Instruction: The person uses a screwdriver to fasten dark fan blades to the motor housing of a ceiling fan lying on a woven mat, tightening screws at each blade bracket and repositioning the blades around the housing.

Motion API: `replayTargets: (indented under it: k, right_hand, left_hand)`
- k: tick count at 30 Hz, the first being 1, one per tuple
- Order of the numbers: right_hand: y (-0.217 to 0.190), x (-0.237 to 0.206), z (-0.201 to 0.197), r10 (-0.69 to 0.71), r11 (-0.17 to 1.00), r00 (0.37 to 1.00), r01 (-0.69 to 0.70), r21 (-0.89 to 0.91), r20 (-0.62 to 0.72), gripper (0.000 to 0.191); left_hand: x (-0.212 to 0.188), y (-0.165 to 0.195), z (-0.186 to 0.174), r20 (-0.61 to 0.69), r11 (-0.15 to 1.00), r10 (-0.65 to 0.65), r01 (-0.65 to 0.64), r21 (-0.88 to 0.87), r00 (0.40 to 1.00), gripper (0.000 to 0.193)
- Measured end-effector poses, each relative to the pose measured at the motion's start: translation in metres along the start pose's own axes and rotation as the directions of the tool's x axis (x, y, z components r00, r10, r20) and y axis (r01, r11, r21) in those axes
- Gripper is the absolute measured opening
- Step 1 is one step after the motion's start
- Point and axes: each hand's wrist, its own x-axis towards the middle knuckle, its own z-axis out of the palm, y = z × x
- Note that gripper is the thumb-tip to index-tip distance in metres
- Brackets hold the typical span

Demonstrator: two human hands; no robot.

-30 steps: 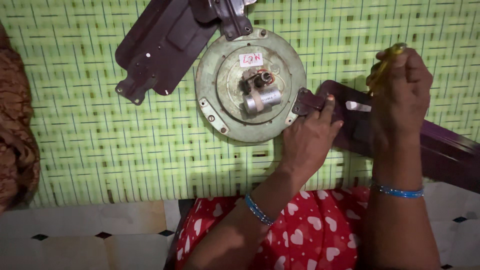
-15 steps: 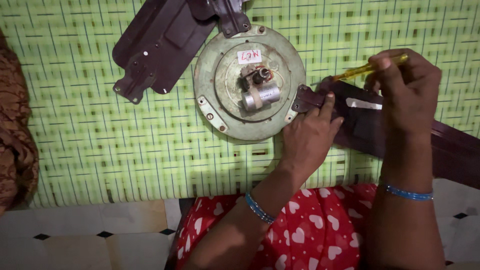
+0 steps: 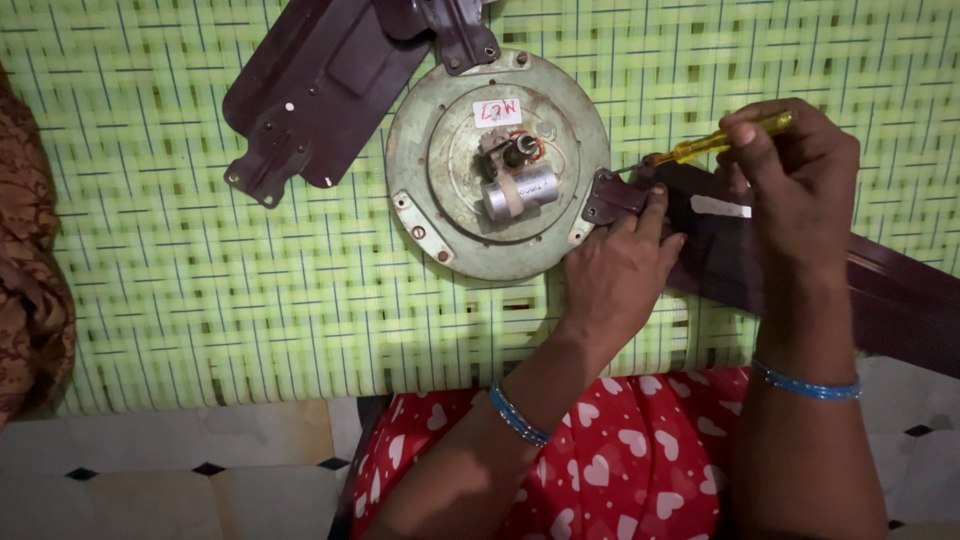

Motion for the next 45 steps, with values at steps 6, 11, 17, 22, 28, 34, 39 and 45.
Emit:
replayTargets:
  k: [6, 11, 17, 22, 28, 34, 39, 45]
  right_hand:
    - [-0.034, -0.010, 0.002, -0.133, 0.955, 0.986, 0.155, -0.252, 0.100, 0.016]
    - [-0.051, -0.011, 0.000, -0.196, 0.826, 0.963, 0.265, -0.498, 0.187, 0.015]
    - [-0.074, -0.018, 0.011, -0.183, 0.731, 0.960, 0.276, -0.624, 0.210, 0.018]
    - [-0.103, -0.025, 0.019, -0.244, 0.572, 0.915, 0.403, -0.714, 0.321, 0.013]
    - [-0.110, -0.027, 0.026, -0.235, 0.407, 0.916, 0.396, -0.823, 0.324, 0.018]
    - [-0.104, -0.026, 0.024, -0.137, 0.496, 0.972, 0.234, -0.836, 0.191, 0.012]
    - [-0.098, -0.021, 0.027, -0.171, 0.573, 0.967, 0.252, -0.780, 0.186, 0.017]
    - [-0.105, -0.029, 0.024, -0.243, 0.569, 0.921, 0.390, -0.724, 0.305, 0.023]
  left_hand:
    - [0.000, -0.001, 0.003, -0.044, 1.000, 0.004, -0.005, -0.013, 0.999, 0.056]
    - [0.000, -0.002, 0.008, -0.076, 1.000, 0.013, -0.014, -0.013, 0.997, 0.054]
    - [-0.004, -0.006, 0.007, -0.094, 0.998, 0.069, -0.070, -0.005, 0.993, 0.056]
    - [-0.003, -0.008, 0.009, -0.034, 0.997, 0.076, -0.075, 0.033, 0.997, 0.056]
    - [-0.005, -0.012, 0.013, -0.150, 0.987, 0.154, -0.146, 0.061, 0.977, 0.055]
    - [-0.002, -0.010, 0.016, -0.076, 0.995, 0.091, -0.088, 0.043, 0.993, 0.050]
    - [-0.002, -0.009, 0.013, -0.076, 0.993, 0.100, -0.095, 0.066, 0.992, 0.053]
    - [-0.003, -0.009, 0.012, -0.078, 0.994, 0.101, -0.098, 0.041, 0.992, 0.055]
